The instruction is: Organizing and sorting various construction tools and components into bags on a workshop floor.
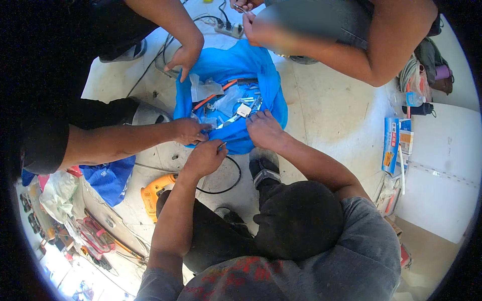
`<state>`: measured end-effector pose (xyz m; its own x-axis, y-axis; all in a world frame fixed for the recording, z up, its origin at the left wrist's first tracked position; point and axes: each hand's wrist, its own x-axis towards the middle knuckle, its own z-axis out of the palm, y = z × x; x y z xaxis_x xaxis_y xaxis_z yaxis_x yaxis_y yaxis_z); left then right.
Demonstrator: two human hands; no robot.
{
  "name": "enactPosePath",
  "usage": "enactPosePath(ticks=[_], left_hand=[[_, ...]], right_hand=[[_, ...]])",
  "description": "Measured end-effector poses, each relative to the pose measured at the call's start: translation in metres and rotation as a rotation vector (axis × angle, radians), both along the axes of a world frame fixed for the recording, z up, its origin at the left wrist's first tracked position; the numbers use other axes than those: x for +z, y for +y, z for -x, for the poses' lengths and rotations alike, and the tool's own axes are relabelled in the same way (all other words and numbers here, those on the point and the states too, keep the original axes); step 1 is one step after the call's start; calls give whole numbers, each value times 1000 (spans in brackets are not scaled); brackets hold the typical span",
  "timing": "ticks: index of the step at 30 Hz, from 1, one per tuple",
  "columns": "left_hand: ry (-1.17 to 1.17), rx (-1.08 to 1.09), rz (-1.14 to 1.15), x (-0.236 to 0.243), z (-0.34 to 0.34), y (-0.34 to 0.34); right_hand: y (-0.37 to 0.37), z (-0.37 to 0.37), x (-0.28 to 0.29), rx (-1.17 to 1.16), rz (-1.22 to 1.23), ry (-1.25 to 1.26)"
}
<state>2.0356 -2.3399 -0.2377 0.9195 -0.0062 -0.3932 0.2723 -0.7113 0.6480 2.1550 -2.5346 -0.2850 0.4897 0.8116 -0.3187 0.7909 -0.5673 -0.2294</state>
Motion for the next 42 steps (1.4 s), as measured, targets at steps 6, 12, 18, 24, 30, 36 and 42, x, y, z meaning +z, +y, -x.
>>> enactPosePath(ticks=[6,12,18,24,30,36,42], left_hand=[[84,-85,-9,-4,-3,0],[84,-108,21,-12,1,-3],[194,-218,-12,-10,-3,-6],[183,-218,-8,-13,-2,-8],[224,-184,5,-11,0,-10],[258,-224,-24,-14,-1,-8],[224,-202,-38,0,-11,-8]], right_hand=[[7,4,7,3,-145,-42],[18,-2,14,49,-124,34],[9,-1,12,145,-32,45],[5,15,3,173,34,68],[5,10,1,142,-19,61],[15,3,10,134,23,184],[14,-9,4,129,-49,127]])
